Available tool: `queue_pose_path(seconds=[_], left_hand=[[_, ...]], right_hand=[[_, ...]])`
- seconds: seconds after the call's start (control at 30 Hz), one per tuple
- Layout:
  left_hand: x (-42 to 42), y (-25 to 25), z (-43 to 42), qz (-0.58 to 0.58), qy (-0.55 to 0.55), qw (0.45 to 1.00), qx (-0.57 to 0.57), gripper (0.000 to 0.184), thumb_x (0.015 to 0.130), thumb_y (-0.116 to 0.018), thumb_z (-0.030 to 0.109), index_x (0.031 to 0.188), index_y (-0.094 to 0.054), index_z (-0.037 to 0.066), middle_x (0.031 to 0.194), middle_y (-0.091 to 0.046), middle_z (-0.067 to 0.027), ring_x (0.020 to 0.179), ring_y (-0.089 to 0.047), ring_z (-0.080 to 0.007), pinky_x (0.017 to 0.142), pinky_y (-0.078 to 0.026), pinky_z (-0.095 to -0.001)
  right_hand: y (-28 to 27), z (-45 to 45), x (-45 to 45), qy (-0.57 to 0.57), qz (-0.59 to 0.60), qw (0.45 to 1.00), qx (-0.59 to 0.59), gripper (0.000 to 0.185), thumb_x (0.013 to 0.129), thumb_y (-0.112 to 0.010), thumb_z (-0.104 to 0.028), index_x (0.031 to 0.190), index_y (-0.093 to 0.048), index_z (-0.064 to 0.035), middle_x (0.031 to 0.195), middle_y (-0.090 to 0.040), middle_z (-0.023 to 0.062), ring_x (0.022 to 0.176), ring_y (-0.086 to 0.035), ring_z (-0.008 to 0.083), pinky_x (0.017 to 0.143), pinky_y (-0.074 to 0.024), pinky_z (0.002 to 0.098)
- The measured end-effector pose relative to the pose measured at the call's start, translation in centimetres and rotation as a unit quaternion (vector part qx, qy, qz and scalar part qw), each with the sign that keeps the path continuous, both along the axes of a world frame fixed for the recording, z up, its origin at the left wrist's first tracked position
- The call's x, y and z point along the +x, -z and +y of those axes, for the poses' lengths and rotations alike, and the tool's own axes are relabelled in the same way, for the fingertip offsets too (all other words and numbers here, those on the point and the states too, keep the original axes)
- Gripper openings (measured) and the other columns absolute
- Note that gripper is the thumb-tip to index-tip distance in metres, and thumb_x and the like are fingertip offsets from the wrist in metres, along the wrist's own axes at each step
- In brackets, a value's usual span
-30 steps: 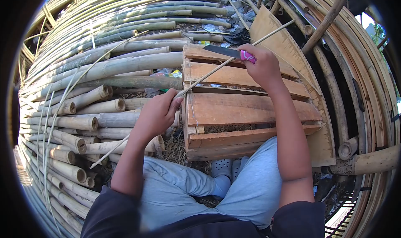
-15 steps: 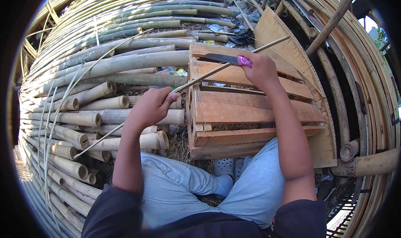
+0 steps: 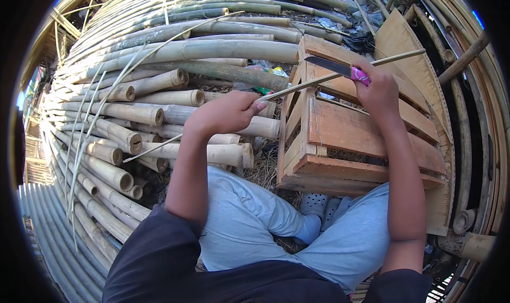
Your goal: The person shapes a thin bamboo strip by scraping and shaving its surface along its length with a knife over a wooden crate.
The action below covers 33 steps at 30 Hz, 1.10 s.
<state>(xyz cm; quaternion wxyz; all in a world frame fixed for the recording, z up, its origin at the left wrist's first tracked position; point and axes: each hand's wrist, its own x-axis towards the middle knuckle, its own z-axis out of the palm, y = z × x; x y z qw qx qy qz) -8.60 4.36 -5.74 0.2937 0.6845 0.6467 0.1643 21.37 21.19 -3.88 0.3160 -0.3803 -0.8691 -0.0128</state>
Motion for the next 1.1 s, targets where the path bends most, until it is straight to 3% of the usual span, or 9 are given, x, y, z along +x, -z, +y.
queue_pose_path(seconds=[0.1,0.23,0.43,0.67,0.83,1.03,1.1], left_hand=[[-0.8,-1.1,-0.7,0.04,0.001,0.995,-0.09,0.041,0.108,-0.046,0.033,0.1,-0.063,-0.004,0.09,-0.066,-0.0252,0.088,-0.063,-0.0441,0.08,-0.047,-0.0519],[-1.2,-1.5,-1.2,0.038,-0.002,0.995,-0.089,0.041,0.107,-0.047,0.033,0.101,-0.064,-0.004,0.09,-0.067,-0.0254,0.087,-0.064,-0.0438,0.08,-0.048,-0.0511],[0.1,-1.4,-0.7,0.0,0.011,1.0,0.011,0.045,0.108,-0.048,0.036,0.098,-0.065,-0.005,0.084,-0.065,-0.0273,0.081,-0.062,-0.0465,0.076,-0.048,-0.0522],[0.0,-1.6,-0.1,-0.023,0.014,1.0,-0.007,0.05,0.108,-0.047,0.038,0.092,-0.065,-0.006,0.081,-0.065,-0.0279,0.08,-0.061,-0.049,0.074,-0.048,-0.0532],[1.0,-0.3,0.8,-0.006,0.029,0.998,0.064,0.05,0.108,-0.047,0.039,0.092,-0.066,-0.005,0.085,-0.066,-0.0285,0.085,-0.061,-0.0506,0.077,-0.049,-0.0541],[1.4,-0.2,1.0,0.004,0.026,0.998,0.055,0.051,0.108,-0.046,0.038,0.09,-0.066,-0.005,0.085,-0.066,-0.0291,0.086,-0.063,-0.0496,0.078,-0.049,-0.055],[1.5,-0.1,1.2,0.007,0.025,0.998,0.052,0.051,0.108,-0.046,0.038,0.09,-0.066,-0.005,0.085,-0.066,-0.0292,0.086,-0.064,-0.0495,0.079,-0.05,-0.055]], right_hand=[[-0.1,-1.4,-1.1,-0.033,-0.02,0.999,0.023,0.025,0.083,-0.072,-0.01,0.107,-0.073,-0.015,0.086,-0.071,0.018,0.082,-0.068,0.041,0.072,-0.0531,0.0481],[-0.1,-1.7,-1.3,-0.032,-0.023,0.999,0.006,0.025,0.082,-0.071,-0.008,0.106,-0.073,-0.0144,0.084,-0.07,0.0186,0.082,-0.067,0.0413,0.072,-0.0523,0.0485],[0.2,0.5,0.4,0.01,-0.026,0.999,-0.044,0.027,0.083,-0.069,-0.007,0.108,-0.073,-0.0129,0.085,-0.07,0.0217,0.082,-0.067,0.0425,0.073,-0.0519,0.0496],[-0.2,0.6,1.0,0.028,-0.038,0.998,-0.037,0.028,0.083,-0.069,-0.008,0.11,-0.074,-0.0126,0.086,-0.07,0.0227,0.083,-0.068,0.0422,0.073,-0.0524,0.0477],[-0.8,0.5,1.3,0.028,-0.029,0.998,-0.049,0.026,0.085,-0.07,-0.009,0.111,-0.073,-0.0119,0.084,-0.07,0.0216,0.08,-0.069,0.0401,0.071,-0.052,0.0455],[-1.1,0.6,1.6,0.041,-0.044,0.996,-0.063,0.024,0.086,-0.072,-0.01,0.11,-0.074,-0.0105,0.084,-0.069,0.0209,0.078,-0.069,0.0383,0.07,-0.0513,0.0436],[-0.9,0.7,1.8,-0.002,-0.025,0.999,-0.03,0.022,0.088,-0.069,-0.003,0.109,-0.071,-0.0036,0.077,-0.065,0.0204,0.066,-0.065,0.0306,0.064,-0.0487,0.0377]])
